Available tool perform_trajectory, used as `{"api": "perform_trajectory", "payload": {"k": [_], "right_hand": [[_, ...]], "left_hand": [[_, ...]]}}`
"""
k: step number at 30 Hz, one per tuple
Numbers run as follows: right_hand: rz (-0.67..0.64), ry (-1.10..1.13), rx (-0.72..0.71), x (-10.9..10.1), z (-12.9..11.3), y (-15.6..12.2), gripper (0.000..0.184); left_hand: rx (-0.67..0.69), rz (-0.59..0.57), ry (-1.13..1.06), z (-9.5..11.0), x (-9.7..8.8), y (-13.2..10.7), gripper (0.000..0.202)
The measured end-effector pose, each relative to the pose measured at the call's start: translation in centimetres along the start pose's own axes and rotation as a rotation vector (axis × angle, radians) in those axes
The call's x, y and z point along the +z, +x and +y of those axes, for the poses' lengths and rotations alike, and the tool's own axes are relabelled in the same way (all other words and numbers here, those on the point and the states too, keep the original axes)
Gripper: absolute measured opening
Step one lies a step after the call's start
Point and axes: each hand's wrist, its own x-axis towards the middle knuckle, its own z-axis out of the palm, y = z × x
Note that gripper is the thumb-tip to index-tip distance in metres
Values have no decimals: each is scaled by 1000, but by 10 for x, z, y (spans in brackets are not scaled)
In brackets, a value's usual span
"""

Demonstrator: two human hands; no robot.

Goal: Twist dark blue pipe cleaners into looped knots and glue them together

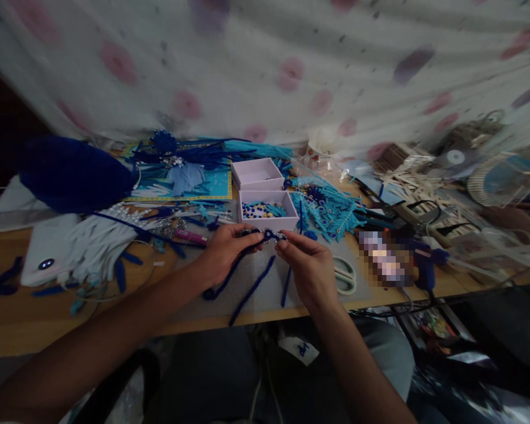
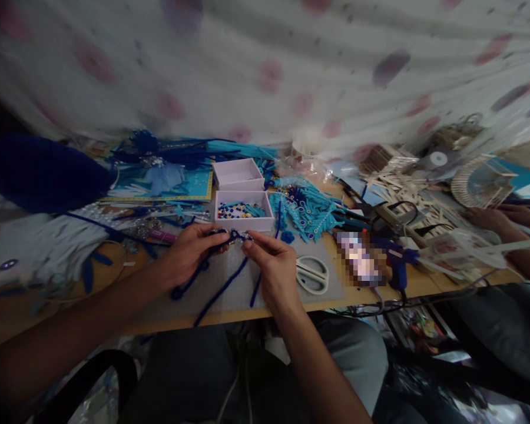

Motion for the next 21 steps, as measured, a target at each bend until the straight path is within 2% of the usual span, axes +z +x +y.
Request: {"api": "perform_trajectory", "payload": {"k": [5, 12, 15, 21], "right_hand": [[-15, -52, -10, -5, -6, 2, 32], [-127, -192, -154, -7, -13, 3, 25], [-196, -334, -296, -8, -15, 2, 16], [-269, -709, -688, -13, -20, 3, 21]], "left_hand": [[15, -18, 1, 1, 1, -2, 19], [7, -46, 52, 1, 2, -2, 23], [19, -25, 62, 1, 4, -3, 23], [-5, -5, 53, 2, 4, -4, 26]]}}
